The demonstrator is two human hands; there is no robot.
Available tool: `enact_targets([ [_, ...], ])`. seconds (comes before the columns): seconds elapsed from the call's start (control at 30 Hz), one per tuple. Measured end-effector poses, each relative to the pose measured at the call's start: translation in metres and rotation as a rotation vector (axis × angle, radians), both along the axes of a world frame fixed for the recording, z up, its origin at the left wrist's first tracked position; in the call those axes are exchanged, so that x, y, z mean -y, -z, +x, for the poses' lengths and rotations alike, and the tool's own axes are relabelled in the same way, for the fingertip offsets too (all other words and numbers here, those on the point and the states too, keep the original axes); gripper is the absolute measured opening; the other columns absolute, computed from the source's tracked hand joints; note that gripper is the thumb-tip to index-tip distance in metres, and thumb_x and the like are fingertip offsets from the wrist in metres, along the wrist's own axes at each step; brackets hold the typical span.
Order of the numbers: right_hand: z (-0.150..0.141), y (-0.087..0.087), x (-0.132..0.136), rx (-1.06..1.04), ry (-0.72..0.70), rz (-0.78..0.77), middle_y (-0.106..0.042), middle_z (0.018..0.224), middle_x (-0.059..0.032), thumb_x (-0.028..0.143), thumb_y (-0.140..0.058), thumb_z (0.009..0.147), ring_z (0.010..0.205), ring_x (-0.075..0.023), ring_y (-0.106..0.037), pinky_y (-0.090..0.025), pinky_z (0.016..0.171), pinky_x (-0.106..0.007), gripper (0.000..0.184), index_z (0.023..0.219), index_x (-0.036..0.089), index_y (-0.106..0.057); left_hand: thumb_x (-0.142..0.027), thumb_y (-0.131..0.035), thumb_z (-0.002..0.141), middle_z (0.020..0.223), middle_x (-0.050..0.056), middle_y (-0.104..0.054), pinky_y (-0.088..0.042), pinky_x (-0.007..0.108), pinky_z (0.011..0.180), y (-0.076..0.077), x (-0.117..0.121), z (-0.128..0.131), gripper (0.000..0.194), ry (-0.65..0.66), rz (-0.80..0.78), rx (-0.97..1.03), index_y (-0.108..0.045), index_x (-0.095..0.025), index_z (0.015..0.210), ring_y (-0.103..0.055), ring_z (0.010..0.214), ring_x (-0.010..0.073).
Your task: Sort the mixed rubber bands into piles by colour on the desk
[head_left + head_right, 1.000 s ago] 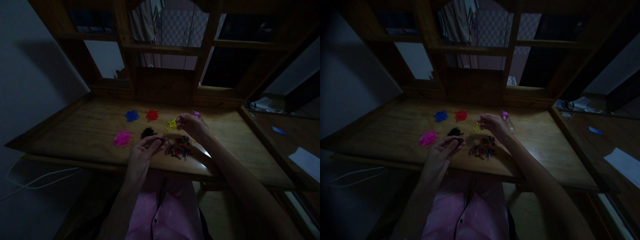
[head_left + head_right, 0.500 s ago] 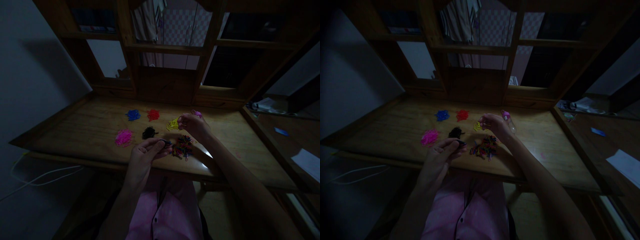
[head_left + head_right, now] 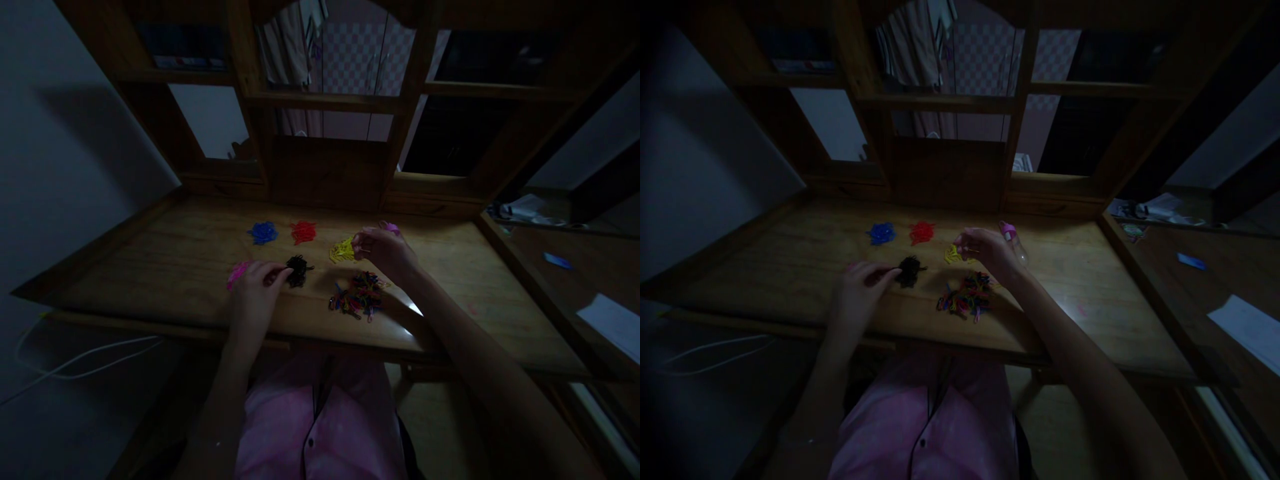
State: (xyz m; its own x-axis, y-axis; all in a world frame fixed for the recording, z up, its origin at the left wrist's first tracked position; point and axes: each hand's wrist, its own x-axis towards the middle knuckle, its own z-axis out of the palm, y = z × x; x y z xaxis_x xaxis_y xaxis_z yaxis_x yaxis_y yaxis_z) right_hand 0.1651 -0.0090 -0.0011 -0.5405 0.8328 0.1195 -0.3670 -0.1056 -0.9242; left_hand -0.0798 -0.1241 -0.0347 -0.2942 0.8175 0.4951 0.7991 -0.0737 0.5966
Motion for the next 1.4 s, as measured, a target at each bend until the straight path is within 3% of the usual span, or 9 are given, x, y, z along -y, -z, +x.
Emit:
enact_targets([
  [0.13, 0.003, 0.0, -0.003, 0.14, 0.029, 0.134, -0.066, 0.079, -0.006, 0.033, -0.065, 0.081, 0.065, -0.0131, -0.055, -0.044, 0.062, -0.028, 0.019, 0.074, 0.015, -0.07, -0.031, -0.069, 0.081, 0.083, 0.005, -0.07, -0.05, 0.031, 0.071, 0.007, -0.013, -0.012, 0.015, 0.012, -0.056, -0.053, -0.074, -0.017, 0.083, -0.063, 0.072, 0.0184],
  [0.37, 0.025, -0.013, -0.012, 0.451, 0.137, 0.386, -0.066, 0.079, -0.0049, 0.042, -0.064, 0.083, 0.062, -0.0113, -0.054, -0.043, 0.058, -0.026, 0.027, 0.086, 0.016, -0.071, -0.023, -0.07, 0.08, 0.09, 0.006, -0.073, -0.053, 0.029, 0.07, 0.002, -0.015, 0.0, 0.017, 0.013, -0.084, 0.075, -0.073, -0.016, 0.096, -0.067, 0.072, 0.0173],
  [0.43, 0.036, -0.02, -0.013, 0.635, 0.045, 0.528, -0.067, 0.081, -0.0048, 0.044, -0.066, 0.082, 0.064, -0.0117, -0.054, -0.042, 0.058, -0.025, 0.029, 0.089, 0.016, -0.072, -0.021, -0.069, 0.081, 0.092, 0.006, -0.073, -0.054, 0.029, 0.072, -0.001, -0.013, 0.002, 0.017, 0.012, -0.069, 0.093, -0.073, -0.017, 0.096, -0.068, 0.073, 0.0169],
  [0.57, 0.055, -0.03, -0.012, 0.935, -0.277, 0.724, -0.067, 0.082, -0.0036, 0.041, -0.068, 0.081, 0.072, -0.0138, -0.058, -0.043, 0.062, -0.025, 0.029, 0.099, 0.019, -0.073, -0.023, -0.065, 0.085, 0.094, 0.005, -0.073, -0.054, 0.03, 0.076, -0.005, -0.007, 0.012, 0.014, 0.075, -0.005, 0.069, -0.072, -0.019, 0.096, -0.068, 0.078, 0.0173],
  [0.67, 0.057, -0.033, -0.007, 1.008, -0.396, 0.763, -0.068, 0.085, -0.0035, 0.038, -0.071, 0.08, 0.075, -0.0148, -0.059, -0.045, 0.066, -0.026, 0.029, 0.104, 0.021, -0.073, -0.028, -0.064, 0.086, 0.089, 0.003, -0.071, -0.052, 0.029, 0.076, -0.005, -0.001, 0.026, 0.01, 0.137, 0.021, 0.07, -0.068, -0.02, 0.088, -0.067, 0.08, 0.0175],
  [0.83, 0.044, -0.03, 0.001, 1.075, -0.455, 0.817, -0.071, 0.086, -0.0031, 0.031, -0.077, 0.074, 0.083, -0.0191, -0.062, -0.046, 0.075, -0.028, 0.025, 0.098, 0.024, -0.076, -0.032, -0.066, 0.085, 0.08, 0.001, -0.066, -0.048, 0.024, 0.068, -0.003, 0.01, 0.059, 0.015, 0.245, -0.036, 0.156, -0.061, -0.02, 0.077, -0.064, 0.074, 0.0148],
  [0.97, 0.035, -0.023, 0.003, 1.081, -0.498, 0.811, -0.072, 0.09, -0.0044, 0.025, -0.075, 0.075, 0.08, -0.0185, -0.062, -0.046, 0.072, -0.028, 0.017, 0.091, 0.021, -0.077, -0.033, -0.067, 0.084, 0.079, -0.001, -0.066, -0.048, 0.024, 0.069, 0.004, 0.015, 0.076, 0.016, 0.311, -0.096, 0.237, -0.062, -0.02, 0.077, -0.063, 0.073, 0.0138],
  [1.27, 0.035, -0.02, 0.0, 1.057, -0.432, 0.814, -0.07, 0.08, -0.0037, 0.031, -0.073, 0.079, 0.071, -0.0147, -0.058, -0.042, 0.068, -0.026, 0.015, 0.086, 0.018, -0.076, -0.034, -0.065, 0.087, 0.085, 0.002, -0.068, -0.049, 0.026, 0.074, 0.017, 0.011, 0.077, 0.014, 0.374, -0.131, 0.318, -0.066, -0.021, 0.082, -0.064, 0.08, 0.0165],
  [1.4, 0.038, -0.023, 0.0, 0.98, -0.523, 0.745, -0.071, 0.085, -0.0031, 0.029, -0.073, 0.078, 0.074, -0.0153, -0.059, -0.043, 0.069, -0.027, 0.015, 0.089, 0.02, -0.076, -0.034, -0.061, 0.09, 0.089, 0.003, -0.066, -0.049, 0.027, 0.072, 0.015, 0.014, 0.077, 0.015, 0.448, -0.149, 0.267, -0.07, -0.023, 0.089, -0.063, 0.08, 0.0167],
])
